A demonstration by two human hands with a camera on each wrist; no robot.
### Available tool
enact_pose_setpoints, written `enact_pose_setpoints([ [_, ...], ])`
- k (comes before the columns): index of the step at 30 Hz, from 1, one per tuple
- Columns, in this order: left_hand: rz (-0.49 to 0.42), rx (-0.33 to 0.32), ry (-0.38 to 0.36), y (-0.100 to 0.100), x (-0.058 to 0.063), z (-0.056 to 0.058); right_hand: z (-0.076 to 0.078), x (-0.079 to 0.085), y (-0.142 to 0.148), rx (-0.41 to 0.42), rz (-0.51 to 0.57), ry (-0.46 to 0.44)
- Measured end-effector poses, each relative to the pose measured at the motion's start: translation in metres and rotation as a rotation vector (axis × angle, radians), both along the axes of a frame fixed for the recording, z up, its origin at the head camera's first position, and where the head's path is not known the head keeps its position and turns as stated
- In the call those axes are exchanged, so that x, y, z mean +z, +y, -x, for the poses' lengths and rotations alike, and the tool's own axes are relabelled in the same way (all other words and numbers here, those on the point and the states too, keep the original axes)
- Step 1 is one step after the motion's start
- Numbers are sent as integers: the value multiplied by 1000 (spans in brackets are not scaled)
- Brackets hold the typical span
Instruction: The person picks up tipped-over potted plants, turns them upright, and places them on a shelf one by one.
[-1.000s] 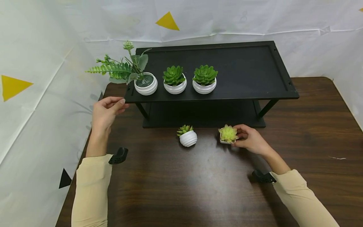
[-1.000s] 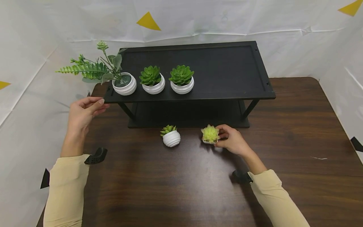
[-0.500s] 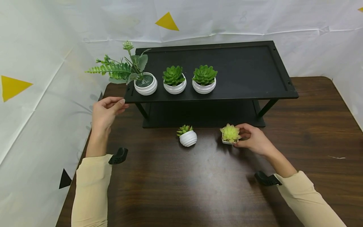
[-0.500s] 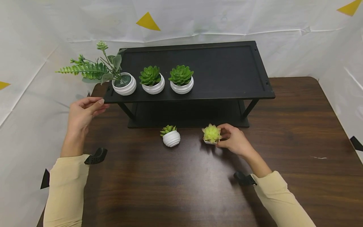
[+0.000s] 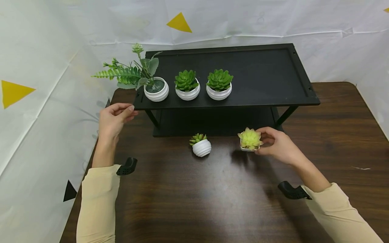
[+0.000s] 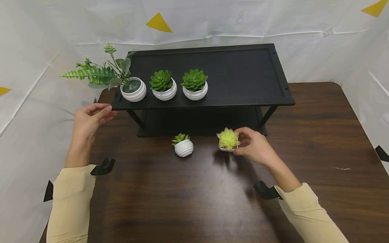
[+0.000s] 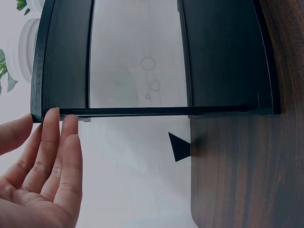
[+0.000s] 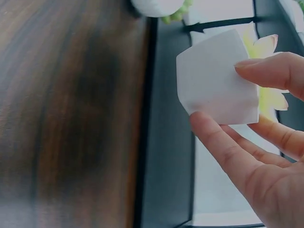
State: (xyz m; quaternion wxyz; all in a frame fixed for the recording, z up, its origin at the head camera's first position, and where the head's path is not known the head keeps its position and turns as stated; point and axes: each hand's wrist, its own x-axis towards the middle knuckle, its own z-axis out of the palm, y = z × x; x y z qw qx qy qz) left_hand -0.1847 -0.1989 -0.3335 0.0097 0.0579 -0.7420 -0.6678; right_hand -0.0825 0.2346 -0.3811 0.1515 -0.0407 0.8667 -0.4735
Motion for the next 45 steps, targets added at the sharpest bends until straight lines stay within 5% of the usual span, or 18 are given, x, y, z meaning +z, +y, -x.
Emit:
enact_pose_setpoints([
  [20,-14,14,-12,1,1,1,7,57,-3,-10,-45,6],
  [45,-2,11,5,0,0,0,44,118,-1,-78,-94,34],
])
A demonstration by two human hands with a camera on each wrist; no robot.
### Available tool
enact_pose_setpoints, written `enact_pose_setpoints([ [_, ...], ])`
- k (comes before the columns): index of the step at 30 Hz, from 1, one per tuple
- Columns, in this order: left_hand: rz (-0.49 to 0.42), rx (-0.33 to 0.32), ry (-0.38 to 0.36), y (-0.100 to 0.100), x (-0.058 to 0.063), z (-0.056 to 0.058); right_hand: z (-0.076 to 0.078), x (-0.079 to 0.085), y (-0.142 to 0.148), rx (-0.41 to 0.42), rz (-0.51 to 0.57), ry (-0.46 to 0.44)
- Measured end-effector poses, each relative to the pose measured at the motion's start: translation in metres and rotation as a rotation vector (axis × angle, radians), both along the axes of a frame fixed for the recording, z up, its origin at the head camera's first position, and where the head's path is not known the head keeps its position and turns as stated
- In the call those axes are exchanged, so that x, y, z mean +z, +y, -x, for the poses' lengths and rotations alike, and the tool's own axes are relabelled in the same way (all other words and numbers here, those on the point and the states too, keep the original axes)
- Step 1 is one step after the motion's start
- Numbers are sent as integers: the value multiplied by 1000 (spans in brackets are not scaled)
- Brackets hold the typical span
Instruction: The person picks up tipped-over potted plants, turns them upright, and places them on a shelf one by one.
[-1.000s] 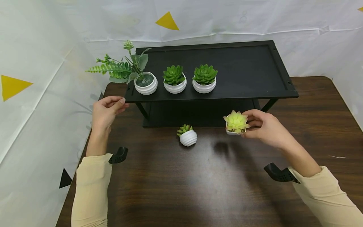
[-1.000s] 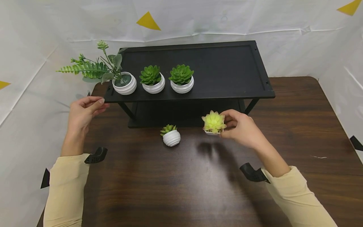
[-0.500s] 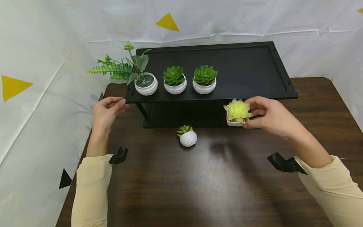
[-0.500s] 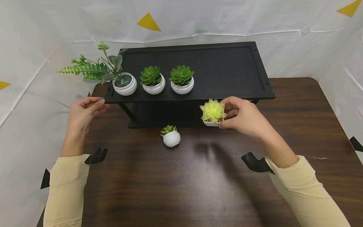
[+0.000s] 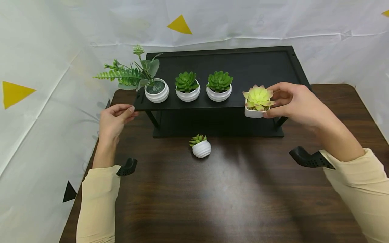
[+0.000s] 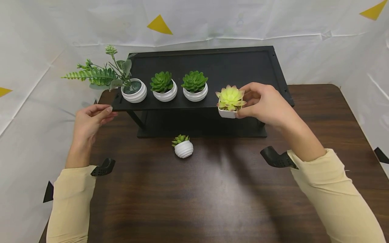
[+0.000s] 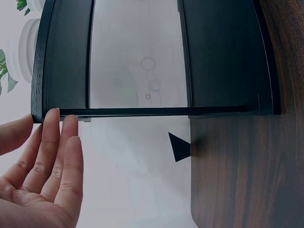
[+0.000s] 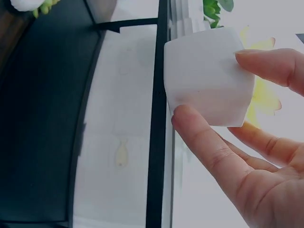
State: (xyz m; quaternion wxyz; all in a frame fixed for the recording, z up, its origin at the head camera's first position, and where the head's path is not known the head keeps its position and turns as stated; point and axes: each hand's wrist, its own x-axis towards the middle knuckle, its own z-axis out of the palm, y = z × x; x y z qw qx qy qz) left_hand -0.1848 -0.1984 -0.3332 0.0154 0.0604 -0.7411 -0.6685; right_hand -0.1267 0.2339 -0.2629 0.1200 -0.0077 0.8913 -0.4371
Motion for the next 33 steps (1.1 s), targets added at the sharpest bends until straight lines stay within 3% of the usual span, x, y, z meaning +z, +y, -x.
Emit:
enact_pose_setpoints([
  [19,-8,-13,9,-1,0,0,43,3,-2,-1,-38,-5],
  [33,-18,-14,17,-1,-1,0,59,0,0,11,133,-69],
])
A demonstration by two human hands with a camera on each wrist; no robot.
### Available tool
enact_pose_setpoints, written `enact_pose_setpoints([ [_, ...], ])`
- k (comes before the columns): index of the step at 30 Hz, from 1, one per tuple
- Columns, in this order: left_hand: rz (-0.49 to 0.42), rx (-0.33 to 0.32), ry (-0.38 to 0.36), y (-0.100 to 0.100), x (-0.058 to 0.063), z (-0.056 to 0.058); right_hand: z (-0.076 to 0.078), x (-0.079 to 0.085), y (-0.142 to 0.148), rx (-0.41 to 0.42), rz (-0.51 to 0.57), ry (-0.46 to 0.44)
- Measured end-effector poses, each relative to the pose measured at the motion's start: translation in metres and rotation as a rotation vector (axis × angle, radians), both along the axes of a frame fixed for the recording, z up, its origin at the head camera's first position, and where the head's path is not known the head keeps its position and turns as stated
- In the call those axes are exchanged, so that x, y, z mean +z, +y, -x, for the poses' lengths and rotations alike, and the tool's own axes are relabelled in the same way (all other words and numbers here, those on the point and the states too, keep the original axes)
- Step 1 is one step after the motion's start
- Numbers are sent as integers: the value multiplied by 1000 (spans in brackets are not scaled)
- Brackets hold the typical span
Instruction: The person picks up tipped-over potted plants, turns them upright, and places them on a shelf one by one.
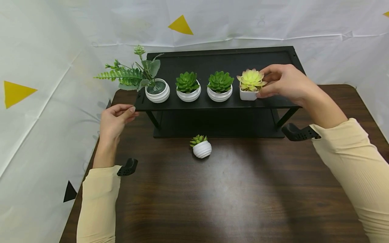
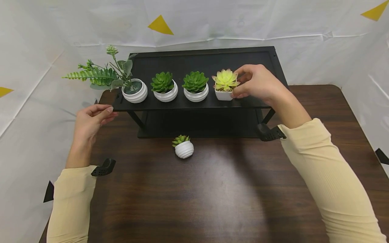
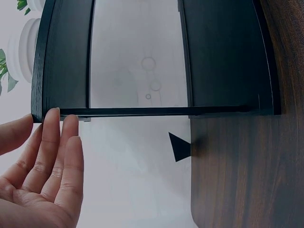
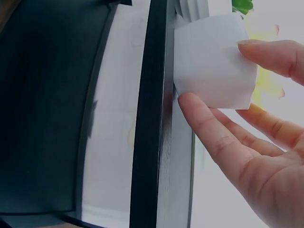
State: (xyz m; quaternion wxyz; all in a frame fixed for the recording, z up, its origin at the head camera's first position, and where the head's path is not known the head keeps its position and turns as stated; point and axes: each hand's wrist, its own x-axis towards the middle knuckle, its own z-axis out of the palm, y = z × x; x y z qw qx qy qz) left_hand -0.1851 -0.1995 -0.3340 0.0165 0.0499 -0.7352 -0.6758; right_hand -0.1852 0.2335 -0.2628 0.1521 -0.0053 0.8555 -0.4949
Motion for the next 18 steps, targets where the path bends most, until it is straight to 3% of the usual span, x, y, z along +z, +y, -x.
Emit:
enact_pose_setpoints([
  [8,18,1,-8,0,0,0,4,-1,3,28,91,-35],
  [18,29,5,-18,0,1,0,5,-2,6,57,100,-57],
])
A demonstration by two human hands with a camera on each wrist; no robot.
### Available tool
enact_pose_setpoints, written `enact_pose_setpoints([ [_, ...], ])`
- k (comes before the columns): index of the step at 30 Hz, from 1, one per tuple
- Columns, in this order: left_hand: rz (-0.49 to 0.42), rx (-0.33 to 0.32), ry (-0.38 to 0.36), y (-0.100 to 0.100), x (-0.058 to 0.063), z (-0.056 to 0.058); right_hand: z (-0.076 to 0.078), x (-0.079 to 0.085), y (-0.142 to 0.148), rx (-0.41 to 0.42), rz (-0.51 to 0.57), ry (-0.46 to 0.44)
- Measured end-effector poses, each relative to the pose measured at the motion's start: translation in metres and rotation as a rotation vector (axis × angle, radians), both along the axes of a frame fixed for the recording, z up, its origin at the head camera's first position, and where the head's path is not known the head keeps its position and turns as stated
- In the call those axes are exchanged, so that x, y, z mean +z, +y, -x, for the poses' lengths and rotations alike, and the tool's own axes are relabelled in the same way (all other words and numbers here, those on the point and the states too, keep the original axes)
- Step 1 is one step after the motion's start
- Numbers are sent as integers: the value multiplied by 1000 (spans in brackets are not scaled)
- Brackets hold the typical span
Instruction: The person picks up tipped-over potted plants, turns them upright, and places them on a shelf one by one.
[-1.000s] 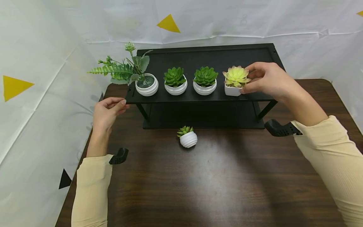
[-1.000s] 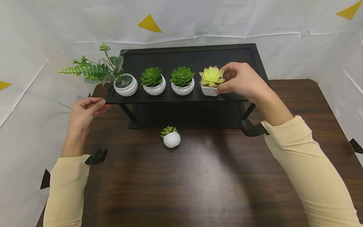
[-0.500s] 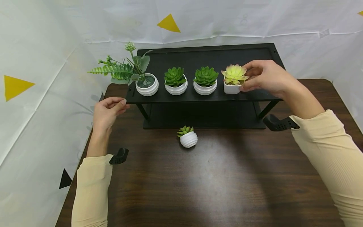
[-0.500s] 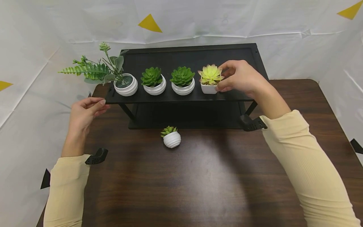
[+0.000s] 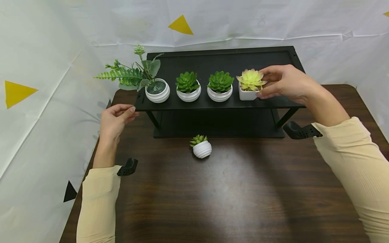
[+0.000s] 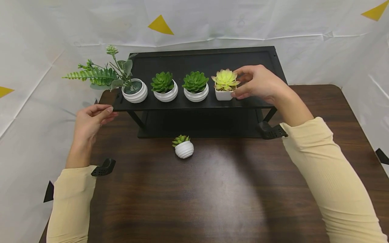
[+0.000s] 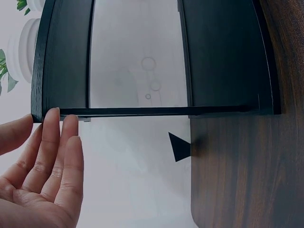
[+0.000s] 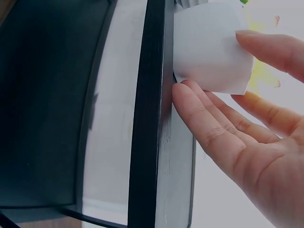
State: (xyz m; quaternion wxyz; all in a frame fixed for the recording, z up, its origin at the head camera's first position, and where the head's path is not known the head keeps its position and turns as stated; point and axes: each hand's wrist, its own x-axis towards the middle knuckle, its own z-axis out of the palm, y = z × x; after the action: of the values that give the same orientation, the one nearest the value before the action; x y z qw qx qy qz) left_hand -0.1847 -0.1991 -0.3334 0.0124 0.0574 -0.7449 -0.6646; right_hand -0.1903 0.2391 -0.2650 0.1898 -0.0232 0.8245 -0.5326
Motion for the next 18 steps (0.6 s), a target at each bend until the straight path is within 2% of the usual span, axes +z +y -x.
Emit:
enact_pose_setpoints([
  [18,-18,-8,2,0,0,0,-3,-2,6,-5,7,-5],
])
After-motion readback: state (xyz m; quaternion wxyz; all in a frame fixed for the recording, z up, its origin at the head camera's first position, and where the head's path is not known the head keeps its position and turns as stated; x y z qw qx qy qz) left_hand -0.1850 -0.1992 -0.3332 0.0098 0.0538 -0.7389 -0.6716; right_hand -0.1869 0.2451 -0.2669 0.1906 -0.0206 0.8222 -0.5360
